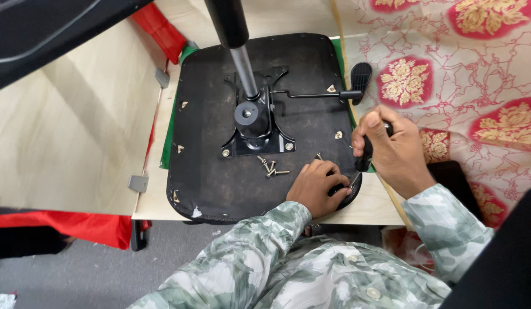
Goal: The person uses a screwdriver to tighten screws into the underside of an office chair base. They hold the chair steady with one hand while turning the screwdriver with the other, working on multiple screw locations.
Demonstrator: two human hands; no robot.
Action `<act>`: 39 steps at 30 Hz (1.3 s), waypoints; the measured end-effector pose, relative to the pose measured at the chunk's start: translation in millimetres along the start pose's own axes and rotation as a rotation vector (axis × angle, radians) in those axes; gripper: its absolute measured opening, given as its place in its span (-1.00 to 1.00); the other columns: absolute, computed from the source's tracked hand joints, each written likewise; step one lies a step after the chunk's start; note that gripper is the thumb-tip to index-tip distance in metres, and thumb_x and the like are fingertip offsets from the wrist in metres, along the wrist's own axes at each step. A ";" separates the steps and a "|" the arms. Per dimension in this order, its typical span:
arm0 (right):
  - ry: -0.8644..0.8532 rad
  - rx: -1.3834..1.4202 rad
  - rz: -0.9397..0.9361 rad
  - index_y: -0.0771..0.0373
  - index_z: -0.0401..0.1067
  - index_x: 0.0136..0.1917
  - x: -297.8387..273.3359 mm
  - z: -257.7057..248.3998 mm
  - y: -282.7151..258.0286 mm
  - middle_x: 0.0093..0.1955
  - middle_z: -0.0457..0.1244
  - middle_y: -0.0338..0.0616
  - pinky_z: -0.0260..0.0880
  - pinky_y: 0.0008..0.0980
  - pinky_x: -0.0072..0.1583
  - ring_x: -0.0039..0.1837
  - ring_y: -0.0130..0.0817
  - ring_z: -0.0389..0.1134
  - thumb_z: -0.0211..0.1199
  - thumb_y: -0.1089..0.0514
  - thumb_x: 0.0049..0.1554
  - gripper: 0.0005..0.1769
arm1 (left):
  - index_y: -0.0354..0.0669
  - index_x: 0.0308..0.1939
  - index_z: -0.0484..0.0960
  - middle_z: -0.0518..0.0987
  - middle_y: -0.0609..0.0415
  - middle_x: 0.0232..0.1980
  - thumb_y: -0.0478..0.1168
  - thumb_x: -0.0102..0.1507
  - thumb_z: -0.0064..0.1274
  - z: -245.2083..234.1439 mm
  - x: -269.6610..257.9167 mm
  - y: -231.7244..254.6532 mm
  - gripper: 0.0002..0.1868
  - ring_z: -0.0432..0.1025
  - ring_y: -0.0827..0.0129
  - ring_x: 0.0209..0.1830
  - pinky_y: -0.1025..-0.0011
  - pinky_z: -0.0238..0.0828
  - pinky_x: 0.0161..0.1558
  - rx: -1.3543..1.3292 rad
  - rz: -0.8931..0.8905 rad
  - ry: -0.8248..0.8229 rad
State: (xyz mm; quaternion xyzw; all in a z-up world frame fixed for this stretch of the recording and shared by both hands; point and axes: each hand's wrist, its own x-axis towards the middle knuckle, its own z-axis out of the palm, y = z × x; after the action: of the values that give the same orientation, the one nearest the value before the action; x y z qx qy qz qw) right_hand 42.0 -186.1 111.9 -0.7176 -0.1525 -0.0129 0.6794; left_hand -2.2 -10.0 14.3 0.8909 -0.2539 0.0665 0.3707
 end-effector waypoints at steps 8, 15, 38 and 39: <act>-0.200 0.283 0.148 0.40 0.41 0.13 -9.3 -17.3 -15.8 -0.01 0.31 -0.07 0.34 -0.37 0.18 0.08 -0.35 0.35 -0.06 0.06 0.33 -0.62 | 0.06 -0.20 0.77 0.56 0.21 0.00 -0.07 0.18 0.25 13.6 -12.8 15.0 -0.84 0.41 0.28 0.17 0.29 0.32 0.21 0.000 -0.145 0.121; -0.343 0.020 0.137 0.43 0.52 -0.01 -0.1 -35.1 -12.3 -0.04 0.40 -0.14 0.36 -0.40 0.15 0.03 -0.45 0.39 0.27 0.23 0.16 -0.81 | 0.06 -0.25 0.80 0.60 0.25 -0.05 -0.03 0.13 0.31 11.6 -9.4 13.2 -0.82 0.44 0.31 0.12 0.30 0.37 0.16 -0.023 -0.183 0.132; -0.261 0.099 0.082 0.46 0.49 0.08 7.5 -11.7 -17.4 -0.06 0.44 0.08 0.51 -0.26 0.03 -0.02 -0.21 0.51 -0.06 0.03 0.33 -0.54 | 0.10 -0.21 0.83 0.59 0.27 -0.02 0.00 0.10 0.33 4.9 -7.3 15.3 -0.77 0.42 0.35 0.16 0.33 0.39 0.17 -0.035 -0.237 0.048; -0.250 0.058 0.077 0.43 0.50 0.06 7.6 -11.2 -14.9 -0.10 0.44 0.04 0.50 -0.28 0.00 -0.06 -0.24 0.50 -0.05 -0.01 0.34 -0.53 | 0.10 -0.20 0.83 0.59 0.27 -0.01 0.00 0.10 0.33 5.7 -7.4 15.1 -0.76 0.42 0.35 0.16 0.33 0.39 0.17 -0.035 -0.238 0.050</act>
State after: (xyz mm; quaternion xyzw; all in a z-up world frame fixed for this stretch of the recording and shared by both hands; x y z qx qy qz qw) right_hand 47.8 -195.0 128.9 -0.6991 -0.2089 0.1072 0.6753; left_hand -16.5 -19.9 17.5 0.9062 -0.1383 0.0400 0.3977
